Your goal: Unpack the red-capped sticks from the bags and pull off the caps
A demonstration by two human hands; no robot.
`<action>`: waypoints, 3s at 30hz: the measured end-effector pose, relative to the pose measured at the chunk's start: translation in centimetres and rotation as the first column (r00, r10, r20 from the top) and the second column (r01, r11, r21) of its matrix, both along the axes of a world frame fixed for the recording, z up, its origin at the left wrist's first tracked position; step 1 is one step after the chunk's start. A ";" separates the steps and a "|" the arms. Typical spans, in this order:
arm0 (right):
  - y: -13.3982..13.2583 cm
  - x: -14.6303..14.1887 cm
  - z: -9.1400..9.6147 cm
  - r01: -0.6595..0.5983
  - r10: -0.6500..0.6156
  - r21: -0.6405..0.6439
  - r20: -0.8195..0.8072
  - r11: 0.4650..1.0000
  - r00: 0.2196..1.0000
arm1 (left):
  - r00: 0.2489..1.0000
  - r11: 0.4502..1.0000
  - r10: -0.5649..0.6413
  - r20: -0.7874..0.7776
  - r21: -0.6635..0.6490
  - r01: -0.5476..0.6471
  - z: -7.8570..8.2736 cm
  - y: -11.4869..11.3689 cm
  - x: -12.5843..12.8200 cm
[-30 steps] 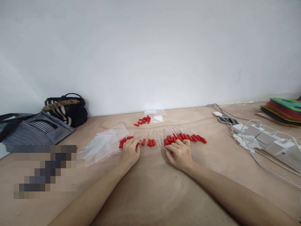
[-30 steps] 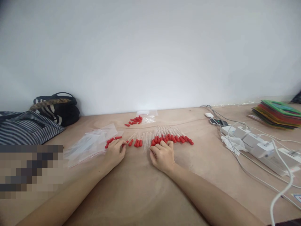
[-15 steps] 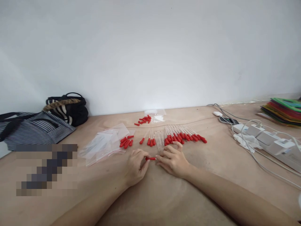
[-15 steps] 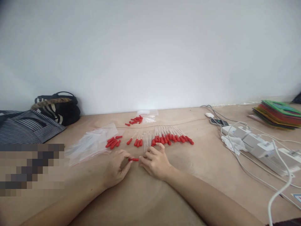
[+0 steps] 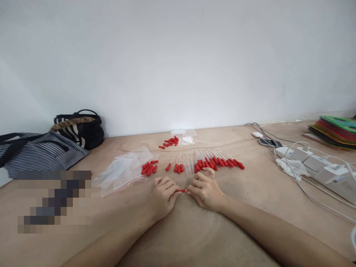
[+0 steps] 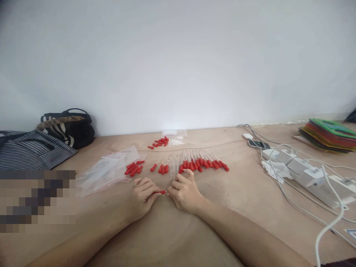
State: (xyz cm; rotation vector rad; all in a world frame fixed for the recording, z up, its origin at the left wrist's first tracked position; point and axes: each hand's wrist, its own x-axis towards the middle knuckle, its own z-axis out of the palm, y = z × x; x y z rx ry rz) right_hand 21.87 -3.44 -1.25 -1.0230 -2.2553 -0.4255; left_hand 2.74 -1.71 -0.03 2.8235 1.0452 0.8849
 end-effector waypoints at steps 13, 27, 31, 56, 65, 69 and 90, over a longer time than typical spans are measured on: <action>0.4 1.2 0.2 0.175 -0.183 -0.058 -0.178 0.983 0.967 | 0.978 0.991 0.120 0.173 0.033 -0.127 0.9 1.7 -2.1; 7.5 -2.2 4.2 0.529 -0.655 -0.555 -0.038 0.642 0.755 | 0.784 0.782 0.618 0.063 0.052 -0.621 1.5 6.6 -7.9; 8.5 -3.7 3.7 0.582 -0.652 -0.511 0.054 0.632 0.756 | 0.811 0.791 0.584 0.038 0.196 -0.579 1.6 5.3 -6.4; -0.7 2.9 0.5 0.231 -0.180 0.205 -0.240 0.951 0.954 | 0.935 0.926 0.349 0.058 0.134 -0.354 1.2 1.7 -1.8; -0.3 1.5 0.2 -0.028 0.032 0.102 -0.035 0.994 0.999 | 0.998 0.998 0.058 -0.014 -0.024 -0.058 0.3 -0.5 -0.8; -0.1 1.1 -0.3 -0.024 0.028 0.064 -0.048 0.998 0.998 | 0.999 0.999 0.041 0.002 -0.006 -0.041 0.3 -0.5 -0.7; 0.0 2.8 -0.2 0.112 -0.128 -0.074 -0.253 0.991 0.959 | 0.981 0.977 0.190 0.043 0.091 -0.193 1.1 0.9 -3.1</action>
